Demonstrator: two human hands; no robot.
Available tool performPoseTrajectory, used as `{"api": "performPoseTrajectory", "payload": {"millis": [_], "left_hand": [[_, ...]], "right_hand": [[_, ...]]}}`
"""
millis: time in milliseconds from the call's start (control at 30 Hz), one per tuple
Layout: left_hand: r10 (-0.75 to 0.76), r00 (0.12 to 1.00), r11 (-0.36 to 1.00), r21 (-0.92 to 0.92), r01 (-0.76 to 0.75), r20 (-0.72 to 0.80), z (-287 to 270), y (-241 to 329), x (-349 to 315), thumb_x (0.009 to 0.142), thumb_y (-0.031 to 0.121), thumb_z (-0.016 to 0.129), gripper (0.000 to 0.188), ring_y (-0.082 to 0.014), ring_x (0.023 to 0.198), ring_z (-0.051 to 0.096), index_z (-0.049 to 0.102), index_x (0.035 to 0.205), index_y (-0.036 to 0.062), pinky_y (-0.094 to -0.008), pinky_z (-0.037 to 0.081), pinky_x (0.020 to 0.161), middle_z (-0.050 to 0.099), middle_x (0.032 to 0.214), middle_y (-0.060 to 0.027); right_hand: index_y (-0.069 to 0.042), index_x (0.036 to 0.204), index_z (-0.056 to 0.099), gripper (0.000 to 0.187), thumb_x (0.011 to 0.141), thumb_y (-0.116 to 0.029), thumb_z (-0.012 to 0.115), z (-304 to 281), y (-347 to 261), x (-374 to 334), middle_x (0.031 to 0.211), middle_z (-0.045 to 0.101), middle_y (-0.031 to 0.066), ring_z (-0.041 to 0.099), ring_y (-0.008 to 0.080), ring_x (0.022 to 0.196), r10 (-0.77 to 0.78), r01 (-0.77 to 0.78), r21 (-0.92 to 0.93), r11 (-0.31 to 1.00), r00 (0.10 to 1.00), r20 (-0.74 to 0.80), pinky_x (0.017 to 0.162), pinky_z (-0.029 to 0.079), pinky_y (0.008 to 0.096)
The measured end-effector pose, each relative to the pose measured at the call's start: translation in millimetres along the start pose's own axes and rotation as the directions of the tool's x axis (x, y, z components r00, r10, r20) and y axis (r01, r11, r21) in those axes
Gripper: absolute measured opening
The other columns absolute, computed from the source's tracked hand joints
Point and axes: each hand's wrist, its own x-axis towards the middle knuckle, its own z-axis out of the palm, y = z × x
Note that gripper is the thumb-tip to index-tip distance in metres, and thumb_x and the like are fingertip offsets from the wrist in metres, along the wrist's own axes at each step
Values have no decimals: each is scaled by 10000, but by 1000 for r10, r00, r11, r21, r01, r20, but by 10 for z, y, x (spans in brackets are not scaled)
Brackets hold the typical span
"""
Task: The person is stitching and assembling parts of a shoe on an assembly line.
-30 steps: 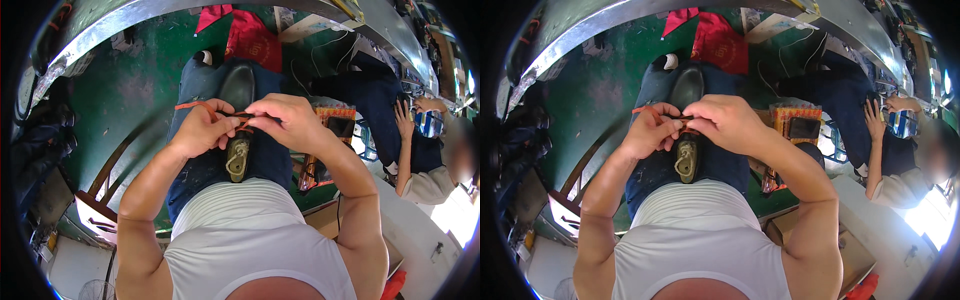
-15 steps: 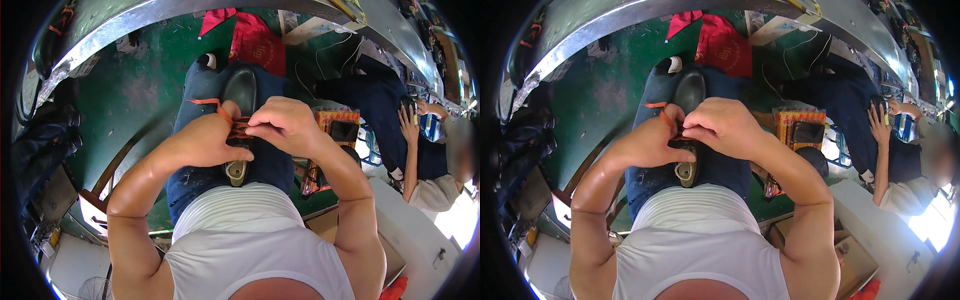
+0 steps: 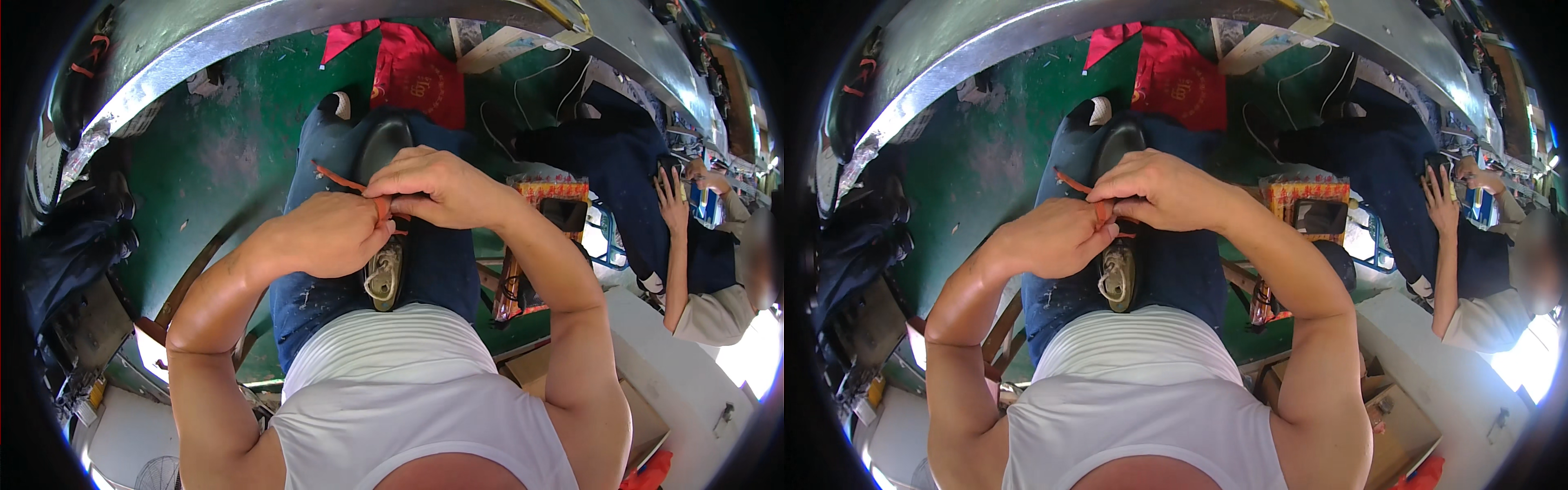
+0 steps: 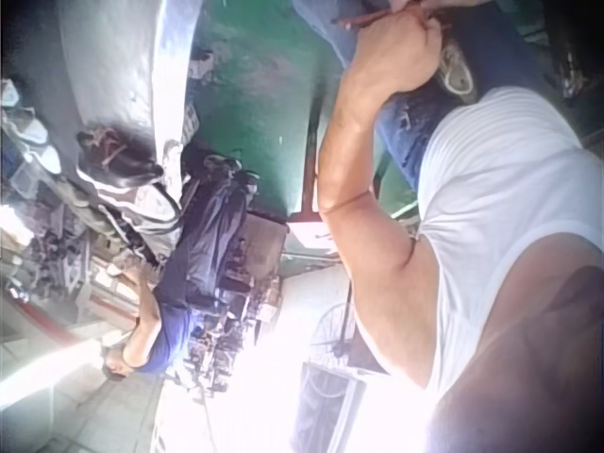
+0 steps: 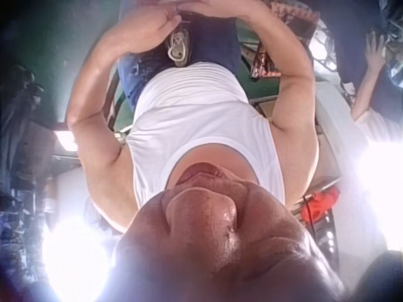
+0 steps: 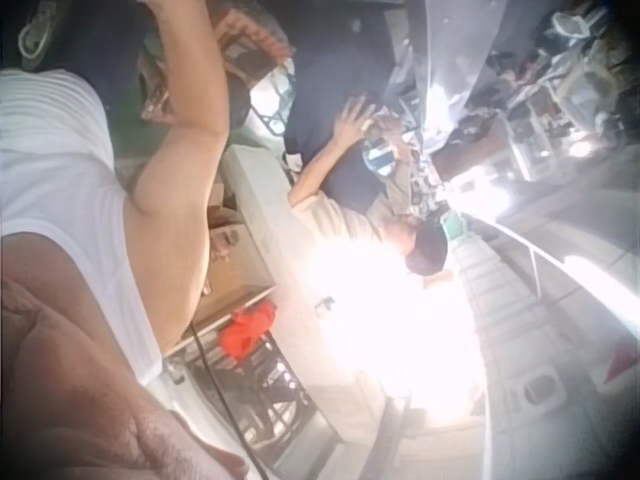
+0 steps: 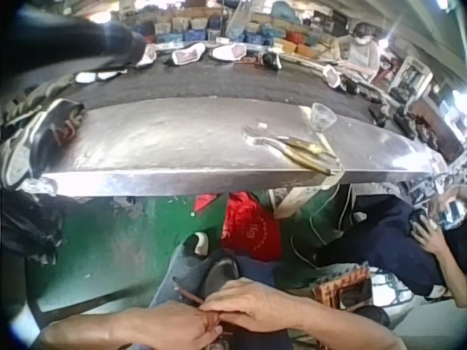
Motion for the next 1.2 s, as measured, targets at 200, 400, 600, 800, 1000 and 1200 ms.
{"api": "performPoseTrajectory", "payload": {"millis": [200, 400, 600, 800, 1000, 1200], "left_hand": [[84, 996, 996, 17, -84, -43, 26, -15, 3, 1005, 234, 464, 243, -438, 867, 598, 560, 1063, 19, -520, 458, 750, 634, 879, -210], [114, 948, 897, -378, -227, -298, 264, -409, -12, 1039, 257, 473, 303, -295, 743, 638, 641, 1078, 8, -400, 495, 689, 645, 817, -134], [-84, 995, 412, -911, -16, -56, 323, -442, -150, 941, 90, 671, 187, -87, 702, 610, 701, 1109, 16, -235, 449, 543, 673, 887, -28], [191, 794, 911, -197, -363, -577, 468, -397, -103, 809, -19, 702, 172, -179, 660, 651, 680, 971, 32, -294, 514, 575, 689, 920, -100], [430, 421, 899, 335, -283, -798, 797, -363, 29, 718, -46, 725, 235, -270, 732, 691, 643, 922, 36, -332, 556, 603, 690, 910, -101], [171, 144, 948, 123, -293, -975, 812, -360, 157, 742, -78, 748, 247, -273, 744, 702, 657, 947, 26, -327, 565, 640, 696, 868, -124]], "right_hand": [[-64, 1060, 715, 247, 814, -49, 739, -84, 159, 10, 1036, 702, 95, 638, 275, 942, -69, 80, 196, 977, 996, -65, 834, 509, 365], [-43, 914, 623, 111, 910, -152, 644, -102, -135, -256, 862, 653, 105, 634, 304, 820, 249, -250, 11, 968, 958, -141, 742, 488, 396], [-134, 827, 628, 135, 801, -234, 715, 230, -681, -483, 694, 542, 20, 582, 225, 704, -123, 118, -400, 909, 992, 14, 658, 440, 362], [-24, 1058, 650, 216, 916, -182, 605, 344, -412, -220, 879, 711, 146, 685, 336, 866, 408, -384, 139, 913, 869, -279, 757, 538, 405], [-8, 1170, 658, 310, 923, -111, 500, 173, -178, 87, 900, 720, 162, 690, 336, 846, 449, -451, 20, 892, 890, 76, 759, 529, 424], [-31, 1146, 697, 270, 940, -130, 554, 60, -69, 227, 823, 710, 95, 667, 191, 751, 474, -550, 271, 790, 828, 300, 711, 521, 341]]}}
